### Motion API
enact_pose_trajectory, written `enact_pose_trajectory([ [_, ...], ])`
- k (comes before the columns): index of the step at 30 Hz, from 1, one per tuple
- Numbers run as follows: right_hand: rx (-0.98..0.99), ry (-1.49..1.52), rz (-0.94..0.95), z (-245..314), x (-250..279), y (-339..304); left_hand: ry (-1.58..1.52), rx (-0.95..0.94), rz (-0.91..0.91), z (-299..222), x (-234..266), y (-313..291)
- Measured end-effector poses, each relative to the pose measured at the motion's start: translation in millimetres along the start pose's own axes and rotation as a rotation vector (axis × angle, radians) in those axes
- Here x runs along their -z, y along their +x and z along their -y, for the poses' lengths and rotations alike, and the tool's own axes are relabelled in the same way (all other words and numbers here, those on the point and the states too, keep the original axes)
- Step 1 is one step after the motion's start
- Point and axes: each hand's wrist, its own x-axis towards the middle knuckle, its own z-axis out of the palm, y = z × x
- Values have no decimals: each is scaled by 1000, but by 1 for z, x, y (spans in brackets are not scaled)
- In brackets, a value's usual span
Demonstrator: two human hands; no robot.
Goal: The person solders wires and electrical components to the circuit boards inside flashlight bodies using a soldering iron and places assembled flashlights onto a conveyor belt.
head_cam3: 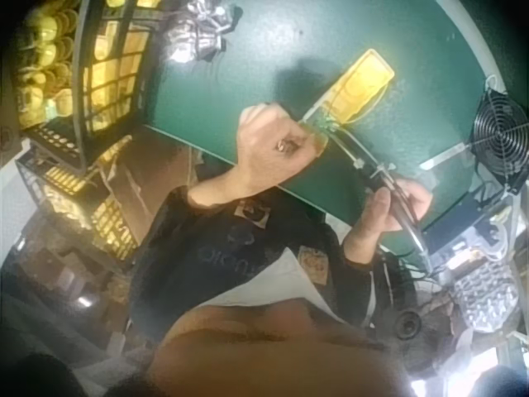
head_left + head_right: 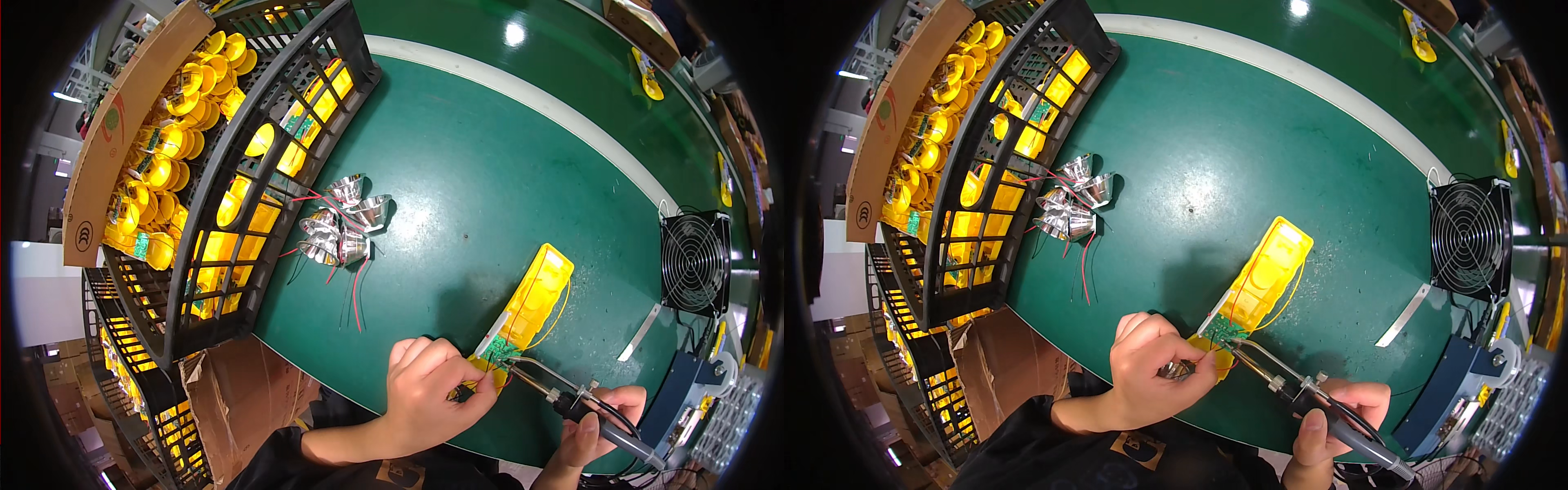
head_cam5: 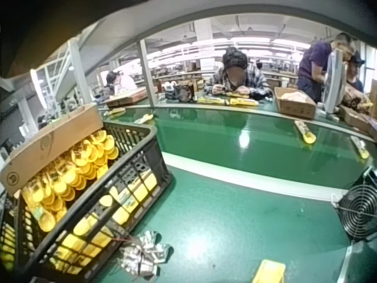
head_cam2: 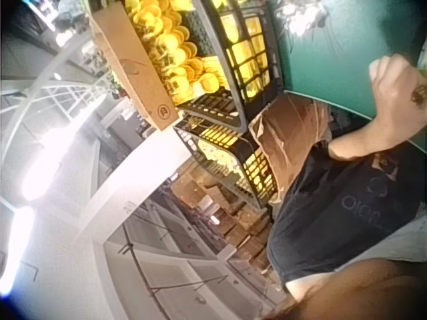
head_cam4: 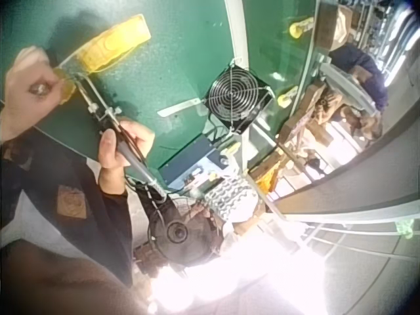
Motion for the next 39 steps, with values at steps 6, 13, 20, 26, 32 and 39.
enact_pose_trajectory([
  [6,0,-47,5,5,1,-1,4,-4,-8,0,-1,0],
  [13,126,51,-138,2,13,3,11,-15,-14,0,0,0],
  [20,143,77,-140,-3,20,2,25,-29,-12,-2,1,-2],
  [26,117,247,-56,5,17,7,67,-29,-37,-4,3,-6],
  [32,137,222,-142,13,18,11,-41,150,-28,-15,11,-16],
  [39,240,283,-283,29,36,15,-45,134,70,-26,20,-17],
])
